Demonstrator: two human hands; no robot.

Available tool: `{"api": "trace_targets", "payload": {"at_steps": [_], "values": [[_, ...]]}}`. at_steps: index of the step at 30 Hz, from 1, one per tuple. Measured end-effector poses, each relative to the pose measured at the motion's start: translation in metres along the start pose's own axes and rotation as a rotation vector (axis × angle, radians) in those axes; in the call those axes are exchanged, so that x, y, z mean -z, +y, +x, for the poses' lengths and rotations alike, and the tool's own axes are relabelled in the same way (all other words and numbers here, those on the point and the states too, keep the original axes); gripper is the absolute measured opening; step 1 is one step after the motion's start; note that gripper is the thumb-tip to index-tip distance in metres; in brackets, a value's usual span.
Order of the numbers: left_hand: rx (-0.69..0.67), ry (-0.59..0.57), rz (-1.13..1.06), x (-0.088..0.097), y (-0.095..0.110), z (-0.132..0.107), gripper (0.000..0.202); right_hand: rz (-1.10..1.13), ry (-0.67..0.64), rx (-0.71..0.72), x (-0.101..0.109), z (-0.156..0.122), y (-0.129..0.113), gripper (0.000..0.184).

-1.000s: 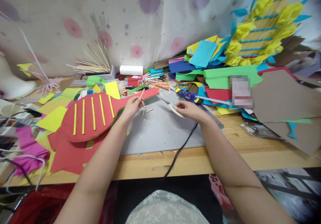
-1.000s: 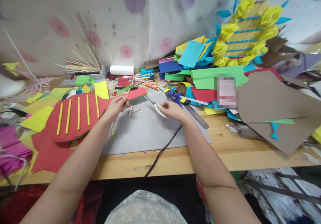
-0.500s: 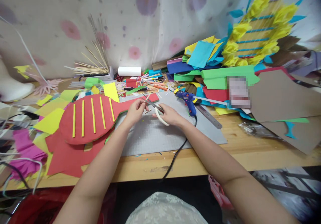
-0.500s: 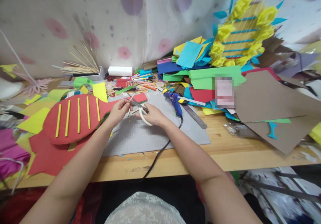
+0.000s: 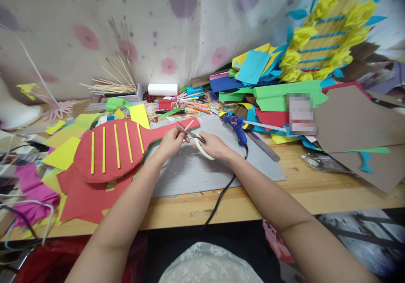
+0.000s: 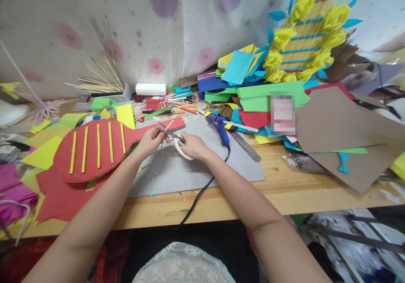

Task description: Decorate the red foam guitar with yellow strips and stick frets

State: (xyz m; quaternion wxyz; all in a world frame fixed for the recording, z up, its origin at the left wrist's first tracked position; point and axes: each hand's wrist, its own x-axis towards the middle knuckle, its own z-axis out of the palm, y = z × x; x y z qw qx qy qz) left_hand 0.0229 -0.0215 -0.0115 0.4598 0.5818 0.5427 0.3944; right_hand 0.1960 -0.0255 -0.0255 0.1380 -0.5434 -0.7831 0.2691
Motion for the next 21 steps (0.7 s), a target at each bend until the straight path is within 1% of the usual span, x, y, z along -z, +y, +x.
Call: {"api": "trace_targets", "payload": {"at_steps": [2, 4, 9, 15, 21], "values": [[0.027, 0.01, -0.029, -0.001, 0.002, 0.0, 0.011, -0.044, 0.023, -0.014, 0.0, 0.0, -0.001, 0.019], [0.032, 0.036, -0.058, -0.001, 0.003, -0.001, 0.012, -0.053, 0.044, -0.017, -0.001, 0.0, -0.002, 0.019], [-0.008, 0.063, -0.068, 0.0, 0.001, -0.002, 0.012, -0.059, 0.074, -0.013, -0.004, 0.001, -0.001, 0.021], [-0.1, 0.134, -0.05, 0.003, -0.005, -0.003, 0.003, -0.068, 0.087, 0.007, -0.007, 0.002, 0.004, 0.021], [-0.174, 0.106, 0.092, 0.011, -0.012, -0.001, 0.016, -0.07, 0.093, 0.04, -0.003, 0.005, 0.003, 0.027]]}}
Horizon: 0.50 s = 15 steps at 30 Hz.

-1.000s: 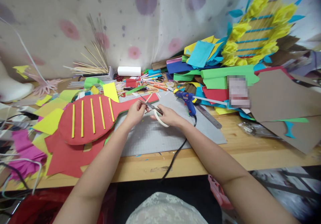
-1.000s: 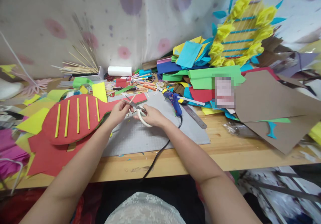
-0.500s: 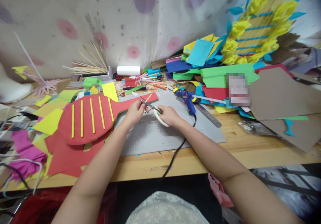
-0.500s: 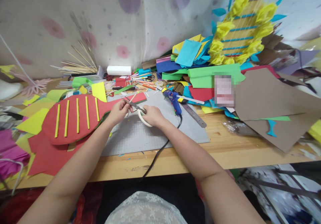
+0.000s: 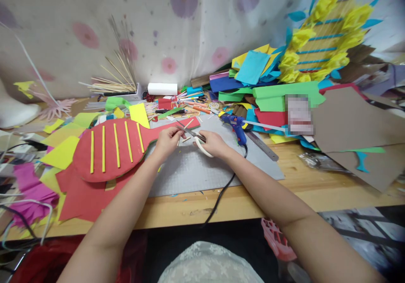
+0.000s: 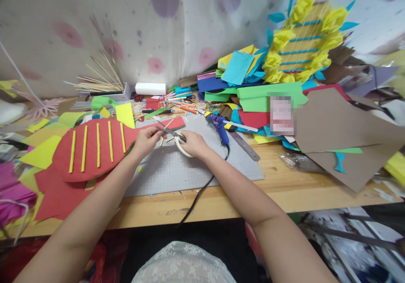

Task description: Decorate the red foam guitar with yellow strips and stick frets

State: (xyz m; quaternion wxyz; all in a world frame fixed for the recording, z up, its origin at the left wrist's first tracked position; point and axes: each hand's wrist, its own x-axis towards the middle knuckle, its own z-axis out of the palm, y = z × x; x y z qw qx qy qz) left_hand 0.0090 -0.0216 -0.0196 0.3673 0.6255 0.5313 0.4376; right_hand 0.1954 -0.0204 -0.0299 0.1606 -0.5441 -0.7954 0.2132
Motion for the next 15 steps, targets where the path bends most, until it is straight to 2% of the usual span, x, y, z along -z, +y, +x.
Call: {"api": "trace_targets", "payload": {"at_steps": [8, 15], "values": [[-0.04, -0.007, 0.046, 0.003, -0.005, 0.001, 0.023, -0.082, 0.0, -0.036, 0.0, 0.004, -0.011, 0.03], [-0.073, 0.019, 0.026, 0.004, -0.003, -0.001, 0.017, -0.162, -0.008, -0.05, 0.002, 0.009, -0.02, 0.03]]}}
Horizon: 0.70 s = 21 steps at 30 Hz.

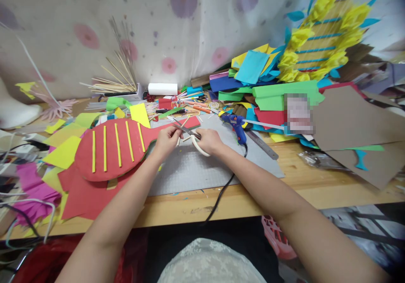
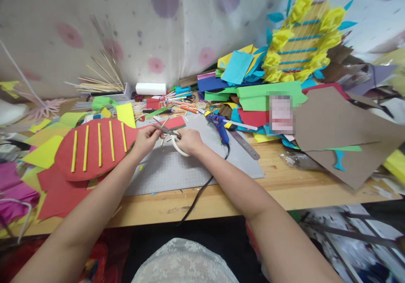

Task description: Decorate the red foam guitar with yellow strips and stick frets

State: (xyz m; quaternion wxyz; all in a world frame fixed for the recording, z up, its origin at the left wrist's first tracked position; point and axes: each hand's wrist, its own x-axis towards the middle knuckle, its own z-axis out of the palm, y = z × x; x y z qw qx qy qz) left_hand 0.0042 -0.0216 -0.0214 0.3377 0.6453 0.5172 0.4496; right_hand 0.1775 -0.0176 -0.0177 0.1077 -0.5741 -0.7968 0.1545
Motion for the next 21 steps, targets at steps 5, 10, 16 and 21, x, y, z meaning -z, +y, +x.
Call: {"api": "trace_targets", "payload": {"at_steps": [5, 10, 16, 21], "values": [[-0.024, 0.019, 0.142, 0.0006, 0.0003, 0.0012, 0.017, -0.019, -0.002, 0.002, 0.0041, 0.001, 0.0005, 0.03], [-0.064, -0.073, 0.253, 0.0033, -0.0035, 0.006, 0.026, -0.005, 0.035, 0.076, 0.0018, 0.0023, 0.0044, 0.028], [-0.085, -0.081, 0.268, 0.0072, 0.0, 0.0059, 0.027, -0.021, 0.005, 0.037, -0.0011, 0.0054, 0.0006, 0.029], [-0.056, -0.064, 0.238, 0.0092, -0.0002, 0.0045, 0.026, -0.049, 0.028, 0.057, -0.0045, 0.01, -0.0023, 0.033]]}}
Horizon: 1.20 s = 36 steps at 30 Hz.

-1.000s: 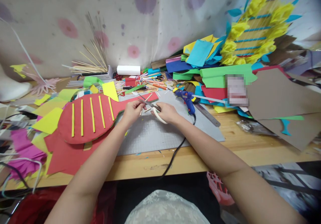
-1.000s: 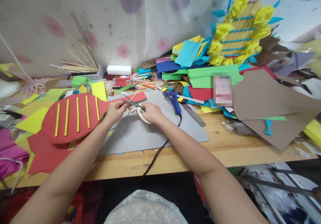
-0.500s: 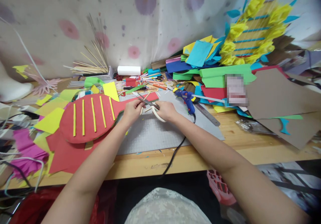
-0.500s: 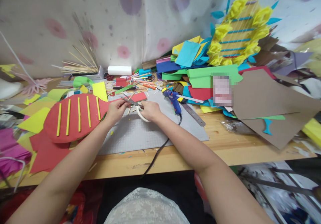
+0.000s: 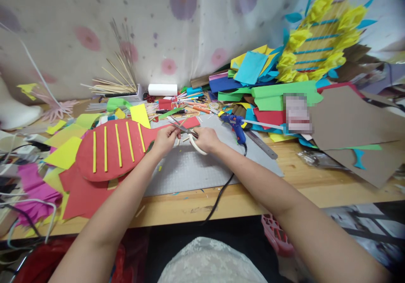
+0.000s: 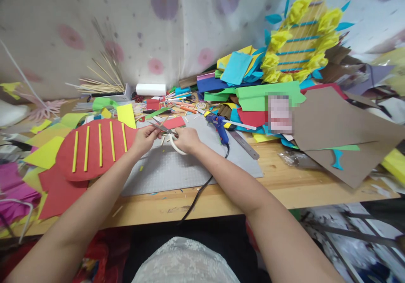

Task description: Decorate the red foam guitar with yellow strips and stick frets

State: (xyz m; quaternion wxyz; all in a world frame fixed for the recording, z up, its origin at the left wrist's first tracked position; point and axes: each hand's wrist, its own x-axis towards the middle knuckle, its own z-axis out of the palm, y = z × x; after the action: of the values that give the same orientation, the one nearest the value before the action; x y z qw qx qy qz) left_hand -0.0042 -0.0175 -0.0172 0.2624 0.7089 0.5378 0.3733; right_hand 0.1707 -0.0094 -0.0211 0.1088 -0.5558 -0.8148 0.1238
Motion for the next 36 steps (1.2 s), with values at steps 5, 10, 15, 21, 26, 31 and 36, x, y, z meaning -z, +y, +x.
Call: {"api": "trace_targets", "payload": {"at_steps": [5, 10, 15, 21, 26, 31, 36], "values": [[0.006, 0.045, 0.089, 0.0, 0.003, 0.0, 0.02, 0.034, -0.016, 0.009, 0.002, 0.004, 0.0, 0.037], [-0.055, -0.008, 0.12, 0.003, 0.003, 0.001, 0.023, 0.088, -0.015, 0.028, 0.001, 0.004, 0.003, 0.031], [0.009, -0.126, -0.01, 0.007, 0.0, 0.0, 0.029, 0.195, 0.034, 0.112, -0.009, 0.005, 0.007, 0.026], [0.027, -0.182, -0.1, 0.012, 0.005, 0.002, 0.031, 0.208, 0.049, 0.126, -0.01, 0.008, 0.006, 0.024], [0.05, -0.145, -0.069, 0.012, 0.01, 0.001, 0.031, 0.109, 0.043, 0.077, -0.004, 0.006, 0.001, 0.031], [0.023, -0.043, 0.022, 0.008, 0.005, -0.002, 0.023, 0.075, 0.035, 0.048, -0.002, 0.005, -0.004, 0.035], [0.008, 0.142, 0.007, 0.004, 0.0, -0.004, 0.019, 0.13, 0.044, 0.068, -0.001, 0.008, -0.002, 0.033]]}}
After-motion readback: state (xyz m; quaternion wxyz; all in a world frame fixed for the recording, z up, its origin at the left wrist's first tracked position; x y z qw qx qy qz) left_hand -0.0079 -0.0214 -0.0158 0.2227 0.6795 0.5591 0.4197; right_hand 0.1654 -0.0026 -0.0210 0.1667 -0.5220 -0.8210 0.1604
